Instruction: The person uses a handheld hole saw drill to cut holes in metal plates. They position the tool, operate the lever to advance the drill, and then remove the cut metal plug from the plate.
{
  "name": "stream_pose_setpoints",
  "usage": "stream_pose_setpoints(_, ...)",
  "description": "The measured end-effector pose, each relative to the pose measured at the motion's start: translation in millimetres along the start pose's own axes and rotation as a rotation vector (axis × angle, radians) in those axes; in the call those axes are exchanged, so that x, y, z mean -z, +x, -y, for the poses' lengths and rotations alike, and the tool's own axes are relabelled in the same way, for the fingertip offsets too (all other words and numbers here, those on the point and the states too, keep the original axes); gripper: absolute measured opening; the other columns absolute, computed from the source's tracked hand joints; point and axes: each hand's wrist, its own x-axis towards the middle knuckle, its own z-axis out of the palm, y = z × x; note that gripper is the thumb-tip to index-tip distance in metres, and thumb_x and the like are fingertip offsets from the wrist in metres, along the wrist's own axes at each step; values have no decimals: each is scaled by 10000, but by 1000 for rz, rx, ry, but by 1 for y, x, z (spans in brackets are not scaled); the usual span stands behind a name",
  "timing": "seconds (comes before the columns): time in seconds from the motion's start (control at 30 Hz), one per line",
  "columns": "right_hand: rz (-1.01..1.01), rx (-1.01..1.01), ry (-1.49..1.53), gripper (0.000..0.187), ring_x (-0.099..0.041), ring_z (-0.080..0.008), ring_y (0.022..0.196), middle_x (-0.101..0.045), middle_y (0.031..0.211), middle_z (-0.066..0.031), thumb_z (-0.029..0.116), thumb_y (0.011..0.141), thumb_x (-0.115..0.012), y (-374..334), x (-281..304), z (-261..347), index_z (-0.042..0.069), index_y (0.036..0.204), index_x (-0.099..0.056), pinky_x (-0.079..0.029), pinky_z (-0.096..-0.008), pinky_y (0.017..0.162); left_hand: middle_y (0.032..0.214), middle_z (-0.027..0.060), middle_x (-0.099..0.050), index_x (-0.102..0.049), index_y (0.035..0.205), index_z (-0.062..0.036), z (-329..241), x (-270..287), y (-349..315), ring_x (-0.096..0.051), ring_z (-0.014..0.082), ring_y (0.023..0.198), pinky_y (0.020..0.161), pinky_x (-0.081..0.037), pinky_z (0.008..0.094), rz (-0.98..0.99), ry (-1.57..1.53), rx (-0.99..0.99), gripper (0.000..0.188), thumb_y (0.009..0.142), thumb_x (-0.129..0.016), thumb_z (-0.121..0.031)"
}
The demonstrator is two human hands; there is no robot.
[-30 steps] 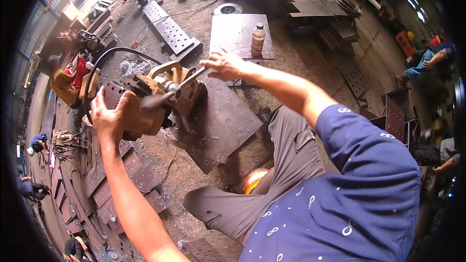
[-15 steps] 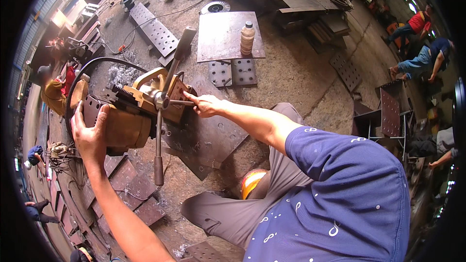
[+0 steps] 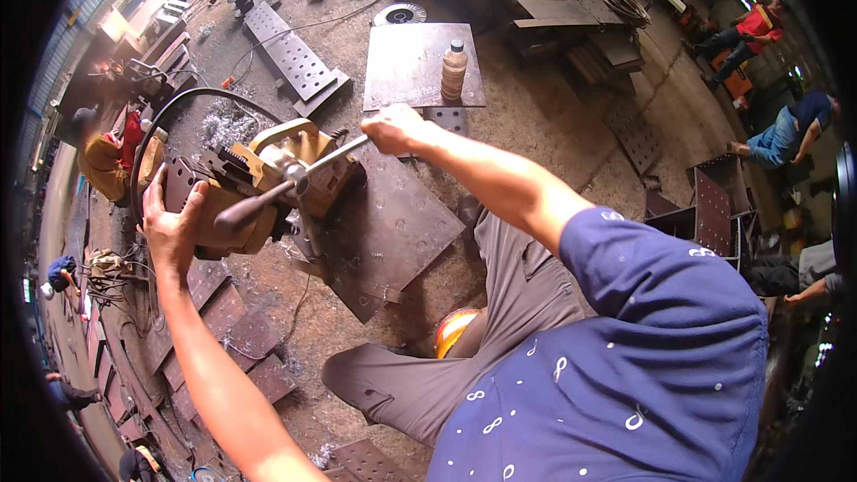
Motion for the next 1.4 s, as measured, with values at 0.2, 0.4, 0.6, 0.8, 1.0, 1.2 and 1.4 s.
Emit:
stream_pose_setpoints(0.2,-136,-87,70,172,-758,-341,847,-754,864,-135,170,894,-554,-60,4,43,128,944,-714,-589,-490,690,1421,170,-593,-548,1472,-25,1,10,20,-588,257,1264,1105,-454,377,152,-296,47,880,753,-858,-428)
stream_pose_setpoints(0.4,-68,-72,-124,171,-701,-338,1078,-724,1016,-146,141,938,-536,20,20,-22,127,989,-698,-453,-664,938,1467,276,-534,-555,1444,17,-80,-9,-20,-524,393,1365,1153,-410,458,-8,197,267,965,778,-791,-639)
stream_pose_setpoints(0.6,-217,72,-324,212,-716,-307,1043,-754,971,-111,189,958,-535,88,17,-24,128,1007,-733,-405,-680,1000,1444,294,-542,-558,1406,53,-121,-31,-58,-464,414,1410,1167,-385,487,-207,424,287,950,808,-765,-655)
stream_pose_setpoints(0.8,-159,103,-187,149,-745,-329,813,-722,809,-142,100,836,-602,-22,28,3,94,951,-698,-562,-467,686,1336,248,-618,-601,1362,57,-35,5,-52,-593,366,1258,1101,-443,444,-93,61,4,840,771,-854,-483)
stream_pose_setpoints(1.0,-137,-42,-174,182,-742,-332,953,-740,895,-146,136,907,-568,-77,39,16,151,983,-733,-523,-547,834,1332,242,-621,-606,1363,53,-45,1,-37,-595,358,1257,1102,-442,434,-22,-39,-44,847,767,-860,-493)
stream_pose_setpoints(1.2,-146,-66,-231,233,-587,-310,1260,-685,1185,-132,143,928,-579,6,43,-11,140,1118,-714,-319,-733,1055,1360,270,-606,-613,1371,39,-114,-21,-86,-554,408,1316,1113,-431,479,-234,272,165,841,793,-843,-528)
stream_pose_setpoints(1.4,-238,-40,-45,457,-504,-356,1356,-577,1350,-152,87,911,-559,-33,24,21,181,1355,-615,-189,-761,1135,1352,253,-614,-609,1359,59,-57,2,-86,-583,377,1280,1110,-430,437,-196,170,17,782,819,-842,-456)
